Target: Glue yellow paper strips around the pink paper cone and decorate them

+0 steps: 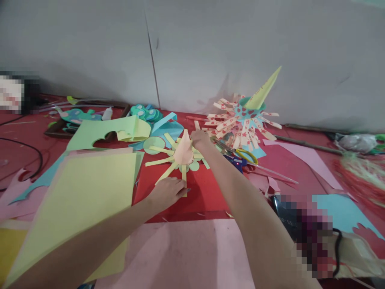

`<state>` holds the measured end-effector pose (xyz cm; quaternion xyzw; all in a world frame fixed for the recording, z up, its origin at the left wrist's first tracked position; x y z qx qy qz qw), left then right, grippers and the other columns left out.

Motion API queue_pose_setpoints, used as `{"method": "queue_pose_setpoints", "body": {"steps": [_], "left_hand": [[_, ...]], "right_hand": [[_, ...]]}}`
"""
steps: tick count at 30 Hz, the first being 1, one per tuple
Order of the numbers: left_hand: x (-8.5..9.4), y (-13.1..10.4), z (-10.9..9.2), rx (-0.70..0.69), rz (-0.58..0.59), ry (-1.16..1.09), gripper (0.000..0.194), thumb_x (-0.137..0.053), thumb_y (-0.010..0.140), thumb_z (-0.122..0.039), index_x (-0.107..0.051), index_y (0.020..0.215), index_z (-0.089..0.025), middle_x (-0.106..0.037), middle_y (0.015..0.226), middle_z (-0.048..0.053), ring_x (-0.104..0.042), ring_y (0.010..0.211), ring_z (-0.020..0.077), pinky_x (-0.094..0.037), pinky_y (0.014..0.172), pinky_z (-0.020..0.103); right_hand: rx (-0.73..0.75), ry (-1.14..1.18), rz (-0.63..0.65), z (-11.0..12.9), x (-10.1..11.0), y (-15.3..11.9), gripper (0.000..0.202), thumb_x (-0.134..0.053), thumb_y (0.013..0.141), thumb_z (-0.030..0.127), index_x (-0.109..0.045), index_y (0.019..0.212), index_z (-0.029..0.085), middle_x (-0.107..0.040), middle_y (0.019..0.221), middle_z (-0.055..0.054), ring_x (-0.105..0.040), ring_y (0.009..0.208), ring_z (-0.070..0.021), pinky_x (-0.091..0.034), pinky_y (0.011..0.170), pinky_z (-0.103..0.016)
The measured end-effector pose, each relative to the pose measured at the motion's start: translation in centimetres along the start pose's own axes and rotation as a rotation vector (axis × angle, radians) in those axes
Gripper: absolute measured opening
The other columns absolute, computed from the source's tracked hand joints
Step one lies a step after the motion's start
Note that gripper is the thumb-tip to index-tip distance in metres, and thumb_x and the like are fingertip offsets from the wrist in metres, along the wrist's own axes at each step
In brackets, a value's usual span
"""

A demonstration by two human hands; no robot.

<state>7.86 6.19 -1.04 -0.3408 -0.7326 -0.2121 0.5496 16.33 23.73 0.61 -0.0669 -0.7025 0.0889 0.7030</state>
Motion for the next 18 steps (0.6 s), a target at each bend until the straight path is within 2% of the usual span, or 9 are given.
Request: {"method": "queue_pose_setpoints", "body": {"steps": [2,5,9,12,18], "left_hand": [[-0.2,0.0,0.1,-0.004,-0.005,-0.014,0.021,-0.045,0.093,-0.029,-0.061,0.090,-0.016,-0.068,0.083,0.004,-0.063,0.079,0.0196,-0.044,0.064,0.029],[-0.4,0.1,0.2,-0.006,0.001,-0.026,0.020,-0.046,0.092,-0.028,-0.061,0.089,-0.016,-0.069,0.085,0.004,-0.063,0.078,0.0194,-0.043,0.064,0.029],[-0.2,0.1,0.2,-0.006,0.010,-0.031,0.019,-0.046,0.091,-0.027,-0.061,0.089,-0.016,-0.069,0.086,0.004,-0.063,0.080,0.0192,-0.044,0.065,0.029],[0.1,0.0,0.1,0.005,0.015,-0.026,0.019,-0.046,0.092,-0.027,-0.061,0.087,-0.016,-0.068,0.082,0.004,-0.063,0.079,0.0197,-0.043,0.064,0.029],[0.5,0.0,0.0,0.015,0.017,-0.028,0.020,-0.046,0.091,-0.025,-0.059,0.079,-0.017,-0.067,0.075,0.003,-0.063,0.075,0.0186,-0.041,0.061,0.027]], "right_hand": [[0.002,0.009,0.018,0.1,-0.2,0.3,0.034,-0.047,0.078,0.004,-0.063,0.108,0.008,-0.062,0.112,-0.022,-0.059,0.104,-0.0253,-0.044,0.081,-0.033],[-0.005,0.045,0.040,0.0,-0.3,0.4,0.032,-0.050,0.074,0.001,-0.065,0.101,0.008,-0.066,0.103,-0.020,-0.060,0.102,-0.0256,-0.044,0.081,-0.034],[-0.037,0.145,-0.005,-0.6,0.3,0.3,0.025,-0.054,0.070,0.001,-0.067,0.090,0.011,-0.069,0.094,-0.017,-0.062,0.097,-0.0268,-0.044,0.082,-0.036],[-0.081,0.263,-0.120,-2.0,1.5,-0.1,0.019,-0.055,0.073,0.006,-0.066,0.086,0.014,-0.069,0.095,-0.014,-0.062,0.095,-0.0264,-0.044,0.082,-0.037],[-0.185,0.599,-0.489,-6.4,5.5,-1.4,0.010,-0.051,0.082,0.018,-0.060,0.086,0.016,-0.066,0.095,-0.010,-0.060,0.097,-0.0223,-0.046,0.080,-0.034]]}}
Point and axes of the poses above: each hand's wrist, its own y-axis towards the middle knuckle, its own x-axis out of the back of the hand, z = x × y, the point moved 10 cm from there along y, towards the middle knuckle
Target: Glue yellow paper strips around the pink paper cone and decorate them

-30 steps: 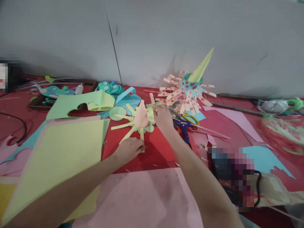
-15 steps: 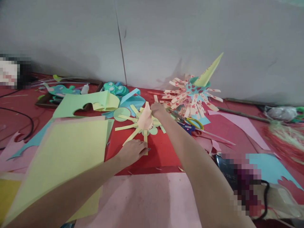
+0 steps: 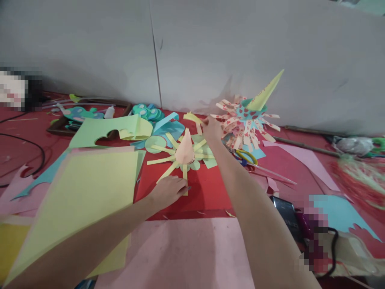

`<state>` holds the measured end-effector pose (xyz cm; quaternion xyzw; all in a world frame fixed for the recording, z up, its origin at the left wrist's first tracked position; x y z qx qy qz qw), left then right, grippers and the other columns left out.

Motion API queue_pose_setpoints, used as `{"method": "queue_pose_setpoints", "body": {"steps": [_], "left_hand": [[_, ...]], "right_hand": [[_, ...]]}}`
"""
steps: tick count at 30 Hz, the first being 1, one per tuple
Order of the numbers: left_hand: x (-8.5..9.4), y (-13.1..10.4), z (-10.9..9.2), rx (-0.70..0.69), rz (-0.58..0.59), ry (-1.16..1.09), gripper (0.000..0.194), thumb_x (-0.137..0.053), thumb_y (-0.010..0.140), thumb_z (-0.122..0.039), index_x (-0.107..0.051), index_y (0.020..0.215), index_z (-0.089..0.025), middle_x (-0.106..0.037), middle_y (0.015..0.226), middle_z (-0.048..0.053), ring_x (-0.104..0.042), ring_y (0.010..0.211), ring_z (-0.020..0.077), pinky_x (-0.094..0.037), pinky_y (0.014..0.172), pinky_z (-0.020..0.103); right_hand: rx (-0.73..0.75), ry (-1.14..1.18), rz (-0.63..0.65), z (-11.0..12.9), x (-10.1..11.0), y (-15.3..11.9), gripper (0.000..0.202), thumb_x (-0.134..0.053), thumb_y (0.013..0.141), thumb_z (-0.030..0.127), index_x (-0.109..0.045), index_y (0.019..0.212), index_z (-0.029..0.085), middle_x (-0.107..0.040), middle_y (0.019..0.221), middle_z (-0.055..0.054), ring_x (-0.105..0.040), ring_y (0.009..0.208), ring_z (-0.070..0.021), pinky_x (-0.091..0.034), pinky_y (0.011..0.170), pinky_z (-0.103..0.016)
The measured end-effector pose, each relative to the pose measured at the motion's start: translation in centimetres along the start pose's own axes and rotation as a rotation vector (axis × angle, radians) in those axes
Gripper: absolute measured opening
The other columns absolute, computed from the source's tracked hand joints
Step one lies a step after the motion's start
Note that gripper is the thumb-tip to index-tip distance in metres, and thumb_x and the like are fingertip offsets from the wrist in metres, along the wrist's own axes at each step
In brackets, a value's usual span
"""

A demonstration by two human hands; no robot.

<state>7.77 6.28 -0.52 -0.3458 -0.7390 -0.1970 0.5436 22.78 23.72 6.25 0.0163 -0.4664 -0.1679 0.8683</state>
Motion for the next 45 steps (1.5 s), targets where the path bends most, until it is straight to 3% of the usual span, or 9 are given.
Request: {"method": "queue_pose_setpoints", "body": {"steps": [3,6,11,16,22,27,33,39,45], "left_hand": [[0.1,0.0,0.1,0.001,-0.011,-0.004,0.021,-0.045,0.092,-0.025,-0.058,0.078,-0.017,-0.065,0.074,0.003,-0.062,0.075,0.0188,-0.041,0.061,0.028],[0.1,0.0,0.1,-0.001,-0.013,-0.007,0.021,-0.045,0.092,-0.025,-0.058,0.078,-0.017,-0.065,0.074,0.004,-0.062,0.076,0.0192,-0.041,0.062,0.028],[0.3,0.1,0.3,0.023,-0.020,-0.025,0.021,-0.044,0.092,-0.027,-0.058,0.080,-0.017,-0.065,0.074,0.004,-0.063,0.074,0.0188,-0.041,0.061,0.027],[1.3,-0.5,1.4,0.131,-0.102,-0.094,0.025,-0.033,0.095,-0.027,-0.054,0.085,-0.017,-0.063,0.075,0.002,-0.061,0.067,0.0160,-0.038,0.054,0.025],[2.7,-1.8,4.2,0.284,-0.331,-0.532,0.031,-0.022,0.096,-0.036,-0.046,0.082,-0.020,-0.045,0.058,-0.003,-0.047,0.051,0.0130,-0.032,0.050,0.024],[3.2,-2.5,5.4,0.260,-0.509,-0.797,0.039,-0.019,0.095,-0.044,-0.040,0.072,-0.021,-0.032,0.055,-0.005,-0.033,0.048,0.0110,-0.028,0.049,0.024],[3.4,-2.2,4.6,0.213,-0.446,-0.774,0.037,-0.027,0.093,-0.046,-0.034,0.067,-0.021,-0.027,0.053,-0.006,-0.027,0.048,0.0095,-0.023,0.047,0.024],[3.5,-1.7,4.6,0.235,-0.402,-0.713,0.031,-0.035,0.089,-0.035,-0.030,0.063,-0.020,-0.029,0.054,-0.006,-0.029,0.048,0.0079,-0.025,0.046,0.021],[2.9,-1.8,5.7,0.294,-0.451,-0.860,0.035,-0.038,0.090,-0.041,-0.031,0.063,-0.020,-0.029,0.053,-0.007,-0.030,0.045,0.0072,-0.026,0.043,0.020]], "right_hand": [[-0.020,0.218,-0.139,-0.5,2.4,0.6,0.008,-0.050,0.084,0.024,-0.055,0.085,0.018,-0.065,0.089,-0.008,-0.062,0.091,-0.0188,-0.048,0.076,-0.031],[-0.028,0.416,-0.192,-0.7,3.8,0.1,0.004,-0.053,0.082,0.027,-0.052,0.083,0.023,-0.065,0.088,-0.004,-0.064,0.090,-0.0186,-0.052,0.073,-0.033],[-0.007,0.800,-0.168,-1.2,5.0,-5.1,0.020,-0.063,0.074,0.038,-0.048,0.077,0.026,-0.061,0.076,0.002,-0.064,0.081,-0.0163,-0.052,0.071,-0.032],[-0.044,0.901,0.036,-2.4,4.5,-11.9,0.028,-0.070,0.067,0.041,-0.048,0.072,0.024,-0.061,0.073,0.003,-0.062,0.075,-0.0137,-0.050,0.067,-0.028],[-0.065,0.871,0.452,-2.8,0.9,-16.8,0.031,-0.077,0.060,0.041,-0.054,0.068,0.021,-0.062,0.070,0.002,-0.058,0.065,-0.0122,-0.048,0.066,-0.029],[-0.123,0.901,0.612,-3.0,-1.9,-18.6,0.033,-0.076,0.062,0.041,-0.050,0.066,0.021,-0.061,0.067,0.002,-0.058,0.063,-0.0123,-0.047,0.063,-0.028],[-0.107,0.880,0.746,-2.3,-2.8,-19.6,0.027,-0.074,0.067,0.035,-0.051,0.067,0.021,-0.058,0.063,0.005,-0.056,0.058,-0.0087,-0.046,0.062,-0.024],[-0.147,0.907,0.704,-3.3,-3.1,-19.5,0.022,-0.071,0.070,0.037,-0.058,0.072,0.020,-0.062,0.067,0.002,-0.058,0.062,-0.0094,-0.048,0.063,-0.024],[-0.289,0.961,0.534,-5.6,-3.1,-18.5,0.025,-0.073,0.066,0.040,-0.064,0.075,0.020,-0.062,0.063,0.002,-0.056,0.058,-0.0093,-0.046,0.054,-0.022]]}}
Point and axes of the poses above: each hand's wrist, its own y-axis towards the middle knuckle, its own x-axis out of the back of the hand, z = x × y, the point moved 10 cm from there along y, towards the middle knuckle
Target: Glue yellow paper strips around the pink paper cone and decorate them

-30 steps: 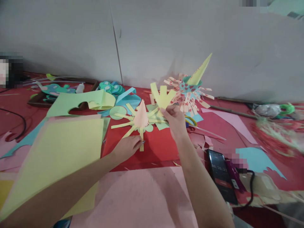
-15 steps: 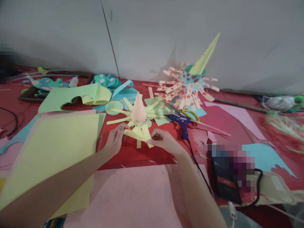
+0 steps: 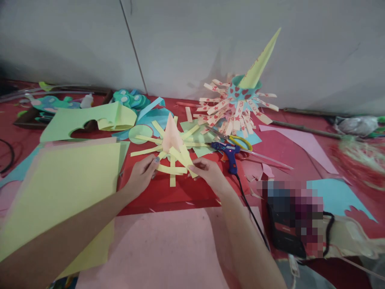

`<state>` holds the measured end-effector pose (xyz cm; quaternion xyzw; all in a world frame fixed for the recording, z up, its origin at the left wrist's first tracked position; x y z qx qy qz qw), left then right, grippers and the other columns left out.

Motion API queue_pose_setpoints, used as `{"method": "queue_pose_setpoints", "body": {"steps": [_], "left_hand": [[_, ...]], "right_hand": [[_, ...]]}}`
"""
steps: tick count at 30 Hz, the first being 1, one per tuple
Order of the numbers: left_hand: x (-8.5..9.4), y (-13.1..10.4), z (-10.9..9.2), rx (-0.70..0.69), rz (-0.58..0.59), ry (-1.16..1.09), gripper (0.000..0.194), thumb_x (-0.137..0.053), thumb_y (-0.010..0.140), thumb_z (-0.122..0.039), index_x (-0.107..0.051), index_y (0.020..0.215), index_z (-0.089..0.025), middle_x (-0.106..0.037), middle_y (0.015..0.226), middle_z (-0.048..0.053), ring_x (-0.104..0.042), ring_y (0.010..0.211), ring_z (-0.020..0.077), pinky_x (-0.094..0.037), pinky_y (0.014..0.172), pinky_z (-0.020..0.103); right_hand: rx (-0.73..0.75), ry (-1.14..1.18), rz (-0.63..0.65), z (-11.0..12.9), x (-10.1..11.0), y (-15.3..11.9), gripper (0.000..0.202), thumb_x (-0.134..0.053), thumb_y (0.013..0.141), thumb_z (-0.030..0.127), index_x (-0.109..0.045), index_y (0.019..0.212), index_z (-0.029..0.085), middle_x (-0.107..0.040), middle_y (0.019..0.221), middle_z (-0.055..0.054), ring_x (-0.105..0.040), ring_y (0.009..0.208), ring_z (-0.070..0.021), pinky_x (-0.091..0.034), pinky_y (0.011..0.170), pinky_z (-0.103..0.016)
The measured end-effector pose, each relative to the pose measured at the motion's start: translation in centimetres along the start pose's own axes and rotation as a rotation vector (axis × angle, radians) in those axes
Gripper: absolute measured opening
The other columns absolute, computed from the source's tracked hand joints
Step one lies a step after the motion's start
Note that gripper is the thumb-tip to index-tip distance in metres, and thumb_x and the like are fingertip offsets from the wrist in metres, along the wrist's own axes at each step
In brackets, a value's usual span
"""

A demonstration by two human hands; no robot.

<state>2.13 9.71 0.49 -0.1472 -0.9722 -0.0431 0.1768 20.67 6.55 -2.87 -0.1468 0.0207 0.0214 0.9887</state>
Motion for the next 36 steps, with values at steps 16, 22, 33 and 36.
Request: {"method": "queue_pose_setpoints", "body": {"steps": [16,22,33,36], "left_hand": [[0.5,0.3,0.9,0.049,-0.082,-0.279,0.035,-0.044,0.087,-0.044,-0.032,0.063,-0.020,-0.028,0.055,-0.006,-0.031,0.044,0.0062,-0.029,0.040,0.018],[-0.1,0.4,1.3,0.059,-0.035,-0.260,0.033,-0.044,0.086,-0.041,-0.034,0.064,-0.020,-0.029,0.055,-0.006,-0.030,0.045,0.0065,-0.027,0.040,0.018],[-0.4,0.3,1.2,0.040,-0.001,-0.290,0.031,-0.042,0.088,-0.039,-0.034,0.065,-0.020,-0.030,0.054,-0.006,-0.029,0.045,0.0068,-0.025,0.041,0.019],[-0.5,0.3,0.9,0.018,0.009,-0.251,0.031,-0.040,0.089,-0.037,-0.033,0.064,-0.020,-0.032,0.053,-0.006,-0.030,0.045,0.0069,-0.026,0.042,0.020]], "right_hand": [[0.044,-0.001,0.069,1.5,0.3,-0.9,0.021,-0.075,0.066,0.036,-0.065,0.072,0.019,-0.061,0.062,0.002,-0.051,0.055,-0.0076,-0.042,0.056,-0.023],[0.076,0.015,-0.212,3.6,3.8,-0.4,0.027,-0.075,0.062,0.041,-0.064,0.075,0.020,-0.056,0.057,0.004,-0.046,0.049,-0.0062,-0.038,0.046,-0.020],[0.590,-0.964,-0.586,16.0,0.8,6.4,0.031,-0.057,0.079,0.029,-0.060,0.108,0.017,-0.057,0.120,-0.016,-0.056,0.109,-0.0282,-0.046,0.088,-0.042],[0.680,-0.937,-0.516,14.8,-1.2,3.8,0.026,-0.043,0.088,0.032,-0.062,0.100,0.018,-0.064,0.104,-0.012,-0.062,0.090,-0.0211,-0.049,0.080,-0.037]]}}
Point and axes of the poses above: each hand's wrist, its own y-axis towards the middle knuckle, its own x-axis out of the back of the hand, z = x × y, the point moved 10 cm from there along y, towards the middle knuckle
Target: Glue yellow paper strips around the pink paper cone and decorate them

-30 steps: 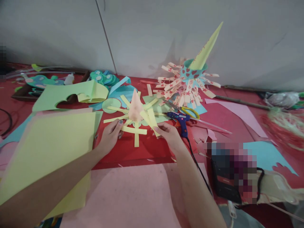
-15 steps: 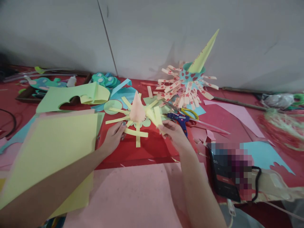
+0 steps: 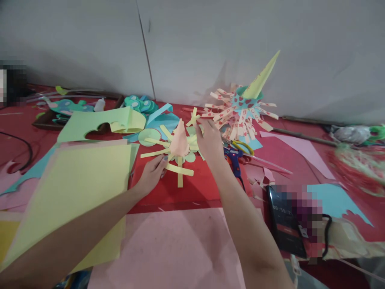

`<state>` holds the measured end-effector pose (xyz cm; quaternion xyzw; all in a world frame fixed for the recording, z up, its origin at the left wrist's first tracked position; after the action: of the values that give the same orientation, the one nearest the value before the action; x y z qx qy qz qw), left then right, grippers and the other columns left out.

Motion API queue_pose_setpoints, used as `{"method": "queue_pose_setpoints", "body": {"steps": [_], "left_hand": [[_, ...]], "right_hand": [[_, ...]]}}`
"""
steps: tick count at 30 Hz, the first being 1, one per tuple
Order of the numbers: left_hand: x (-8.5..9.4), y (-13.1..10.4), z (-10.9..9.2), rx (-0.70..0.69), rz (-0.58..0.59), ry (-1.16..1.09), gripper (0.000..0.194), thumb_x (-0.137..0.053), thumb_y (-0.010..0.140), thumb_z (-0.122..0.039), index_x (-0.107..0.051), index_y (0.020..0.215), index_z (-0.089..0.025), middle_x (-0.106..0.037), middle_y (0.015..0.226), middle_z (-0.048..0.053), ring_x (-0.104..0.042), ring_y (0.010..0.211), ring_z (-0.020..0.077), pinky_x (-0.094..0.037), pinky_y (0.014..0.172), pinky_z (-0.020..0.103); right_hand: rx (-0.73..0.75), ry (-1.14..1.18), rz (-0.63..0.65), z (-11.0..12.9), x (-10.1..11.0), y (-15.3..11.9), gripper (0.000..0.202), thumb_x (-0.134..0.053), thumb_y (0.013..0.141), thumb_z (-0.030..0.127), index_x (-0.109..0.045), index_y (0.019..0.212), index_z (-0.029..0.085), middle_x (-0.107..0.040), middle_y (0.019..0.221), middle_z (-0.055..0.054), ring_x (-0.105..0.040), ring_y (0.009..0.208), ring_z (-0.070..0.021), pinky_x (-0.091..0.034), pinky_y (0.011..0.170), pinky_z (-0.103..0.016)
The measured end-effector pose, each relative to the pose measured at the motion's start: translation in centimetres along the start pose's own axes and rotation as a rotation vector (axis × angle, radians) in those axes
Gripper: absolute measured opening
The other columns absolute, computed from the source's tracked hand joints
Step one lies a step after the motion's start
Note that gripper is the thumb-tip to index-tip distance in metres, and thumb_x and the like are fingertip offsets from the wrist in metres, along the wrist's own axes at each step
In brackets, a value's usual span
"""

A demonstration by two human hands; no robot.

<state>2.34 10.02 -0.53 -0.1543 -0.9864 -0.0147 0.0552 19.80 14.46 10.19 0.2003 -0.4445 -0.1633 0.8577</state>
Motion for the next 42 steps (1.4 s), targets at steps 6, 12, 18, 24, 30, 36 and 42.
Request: {"method": "queue_pose_setpoints", "body": {"steps": [6,12,18,24,30,36,42], "left_hand": [[0.1,0.0,-0.4,-0.012,0.000,0.124,0.031,-0.041,0.088,-0.035,-0.032,0.063,-0.020,-0.031,0.054,-0.006,-0.031,0.047,0.0070,-0.027,0.044,0.020],[1.7,-0.5,-2.1,-0.108,-0.155,0.201,0.033,-0.041,0.089,-0.035,-0.031,0.061,-0.020,-0.032,0.051,-0.006,-0.031,0.046,0.0074,-0.026,0.044,0.021],[3.9,-0.5,-2.0,-0.047,-0.358,0.141,0.032,-0.038,0.092,-0.036,-0.038,0.064,-0.020,-0.037,0.045,-0.007,-0.036,0.042,0.0070,-0.031,0.044,0.019],[2.3,-0.1,-1.8,-0.064,-0.201,0.097,0.020,-0.047,0.087,-0.038,-0.049,0.078,-0.020,-0.052,0.050,-0.005,-0.046,0.042,0.0081,-0.037,0.046,0.019],[-0.5,-0.3,-1.7,-0.075,0.060,0.143,0.013,-0.055,0.082,-0.032,-0.051,0.079,-0.021,-0.065,0.066,-0.002,-0.060,0.053,0.0102,-0.047,0.057,0.022],[-1.4,-0.5,-2.1,-0.127,0.085,0.245,0.009,-0.056,0.080,-0.030,-0.055,0.078,-0.021,-0.065,0.069,-0.002,-0.061,0.059,0.0115,-0.049,0.063,0.023],[2.3,0.4,-7.3,-0.355,-0.304,0.449,0.008,-0.053,0.083,-0.027,-0.057,0.088,-0.022,-0.062,0.088,0.001,-0.056,0.069,0.0111,-0.046,0.065,0.023]], "right_hand": [[-0.057,-0.027,-0.023,-2.4,3.1,-6.2,0.029,-0.040,0.090,0.032,-0.065,0.086,0.018,-0.067,0.081,-0.007,-0.061,0.074,-0.0170,-0.047,0.066,-0.028],[-0.015,0.035,0.056,-2.1,1.1,-9.7,0.031,-0.038,0.091,0.035,-0.065,0.097,0.021,-0.069,0.091,-0.010,-0.062,0.078,-0.0187,-0.048,0.071,-0.031],[0.009,0.222,0.366,1.2,-2.9,-11.9,0.033,-0.039,0.091,0.038,-0.067,0.091,0.023,-0.067,0.078,-0.007,-0.057,0.062,-0.0153,-0.045,0.062,-0.028],[-0.178,0.507,0.514,1.4,-5.3,-13.2,0.034,-0.043,0.089,0.044,-0.067,0.104,0.024,-0.068,0.088,-0.005,-0.059,0.071,-0.0152,-0.044,0.065,-0.027],[-0.521,0.786,0.434,-1.3,-6.2,-13.3,0.034,-0.052,0.080,0.052,-0.067,0.082,0.021,-0.055,0.058,0.001,-0.049,0.052,-0.0117,-0.037,0.048,-0.024],[-0.612,0.853,0.278,-2.6,-4.8,-12.7,0.031,-0.061,0.073,0.051,-0.060,0.071,0.020,-0.039,0.048,0.006,-0.032,0.041,-0.0071,-0.027,0.041,-0.023],[-0.553,0.816,0.468,-2.4,-3.7,-12.2,0.031,-0.058,0.076,0.050,-0.056,0.068,0.020,-0.055,0.059,0.002,-0.038,0.042,-0.0062,-0.026,0.037,-0.021]]}}
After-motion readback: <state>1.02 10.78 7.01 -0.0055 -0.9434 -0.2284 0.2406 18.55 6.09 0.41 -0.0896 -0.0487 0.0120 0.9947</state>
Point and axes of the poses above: each hand's wrist, its own y-axis towards the middle knuckle, its own x-axis out of the back of the hand, z = x × y, the point moved 10 cm from there along y, towards the middle knuckle
